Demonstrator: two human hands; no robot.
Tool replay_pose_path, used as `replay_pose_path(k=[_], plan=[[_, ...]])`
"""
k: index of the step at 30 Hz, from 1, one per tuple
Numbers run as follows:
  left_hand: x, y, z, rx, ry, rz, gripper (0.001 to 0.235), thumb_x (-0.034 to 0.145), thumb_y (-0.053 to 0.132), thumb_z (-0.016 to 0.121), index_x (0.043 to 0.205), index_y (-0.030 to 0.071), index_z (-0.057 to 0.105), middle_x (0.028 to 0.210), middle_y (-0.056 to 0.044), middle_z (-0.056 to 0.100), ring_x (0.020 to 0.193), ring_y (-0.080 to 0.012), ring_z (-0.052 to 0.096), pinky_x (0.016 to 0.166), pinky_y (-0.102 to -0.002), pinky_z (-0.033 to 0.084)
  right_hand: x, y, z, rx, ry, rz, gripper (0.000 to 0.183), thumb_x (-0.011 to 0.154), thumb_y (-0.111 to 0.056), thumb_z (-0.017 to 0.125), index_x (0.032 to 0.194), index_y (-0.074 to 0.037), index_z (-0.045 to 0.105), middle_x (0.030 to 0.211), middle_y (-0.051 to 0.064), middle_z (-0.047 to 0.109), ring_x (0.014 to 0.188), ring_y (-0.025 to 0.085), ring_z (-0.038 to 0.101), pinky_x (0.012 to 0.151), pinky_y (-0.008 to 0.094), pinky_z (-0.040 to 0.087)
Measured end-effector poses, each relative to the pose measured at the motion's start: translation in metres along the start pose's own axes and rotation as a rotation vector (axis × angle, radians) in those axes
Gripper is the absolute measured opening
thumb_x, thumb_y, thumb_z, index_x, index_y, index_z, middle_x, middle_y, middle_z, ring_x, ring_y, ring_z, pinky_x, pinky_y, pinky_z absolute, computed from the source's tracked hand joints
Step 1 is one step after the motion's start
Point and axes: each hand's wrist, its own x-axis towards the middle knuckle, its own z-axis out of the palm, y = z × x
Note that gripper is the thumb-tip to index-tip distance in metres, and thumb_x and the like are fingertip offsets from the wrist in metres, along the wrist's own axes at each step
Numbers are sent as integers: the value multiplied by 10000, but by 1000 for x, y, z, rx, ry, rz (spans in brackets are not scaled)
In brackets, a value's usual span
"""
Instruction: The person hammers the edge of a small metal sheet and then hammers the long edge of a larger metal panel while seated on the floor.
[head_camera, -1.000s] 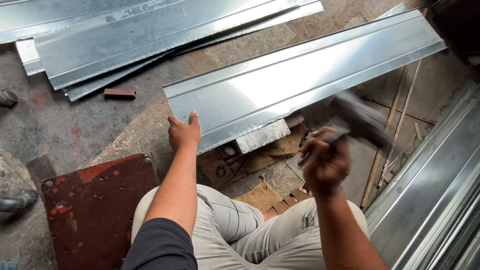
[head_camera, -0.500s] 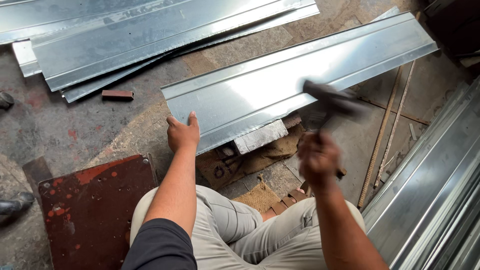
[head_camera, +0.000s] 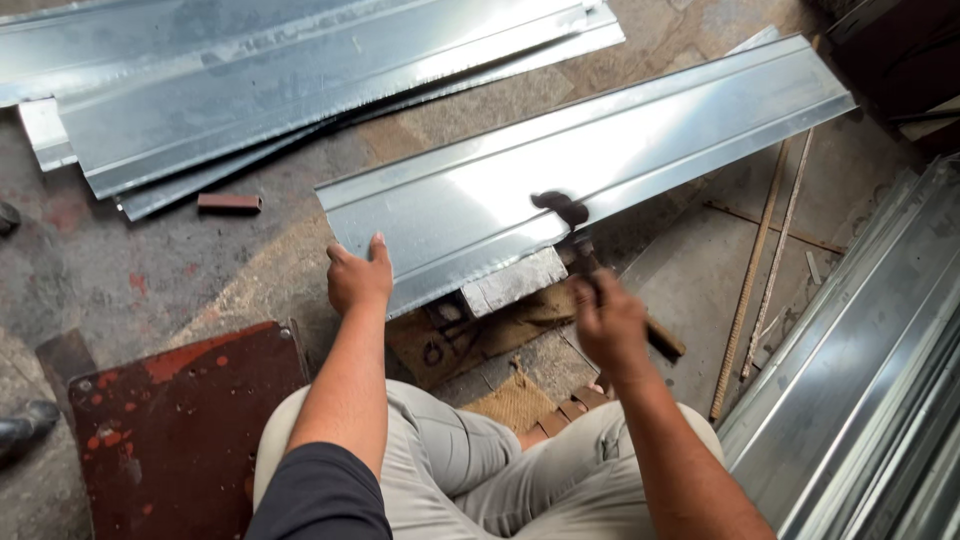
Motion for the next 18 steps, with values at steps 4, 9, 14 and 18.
replay_pose_path(k=[4, 9, 14, 18], plan=[[0, -2, 1, 16, -6, -1, 661, 940, 583, 649, 1176, -13, 487, 1093, -274, 690, 1007, -451, 698, 839, -537, 567, 0, -17, -36, 549, 382, -493, 315, 1142, -365, 478, 994, -91, 524, 664, 6, 559, 525, 114, 557, 518, 251, 502], [-1, -2, -1, 11, -32, -14, 673, 957, 583, 633, 1208, -22, 478, 1101, -280, 679, 1000, -445, 700, 806, -532, 578, 5, 31, 8, 288, 704, -551, 416, 1124, -345, 346, 863, -125, 583, 600, 16, 534, 456, 109, 443, 391, 211, 358], [-2, 0, -3, 19, -26, -1, 683, 953, 589, 623, 1220, -21, 473, 1108, -269, 678, 993, -437, 704, 797, -526, 583, -2, 37, 26, -164, -206, 165, 304, 1038, -337, 549, 1033, -43, 625, 609, 79, 604, 487, 202, 542, 475, 388, 437], [3, 1, -1, 29, -33, -20, 665, 955, 588, 632, 1201, -13, 485, 1095, -271, 684, 1010, -442, 699, 814, -536, 577, 8, 1, -18, 169, 71, -48, 315, 1086, -344, 473, 1026, -72, 620, 777, -6, 651, 549, 106, 588, 433, 308, 500]])
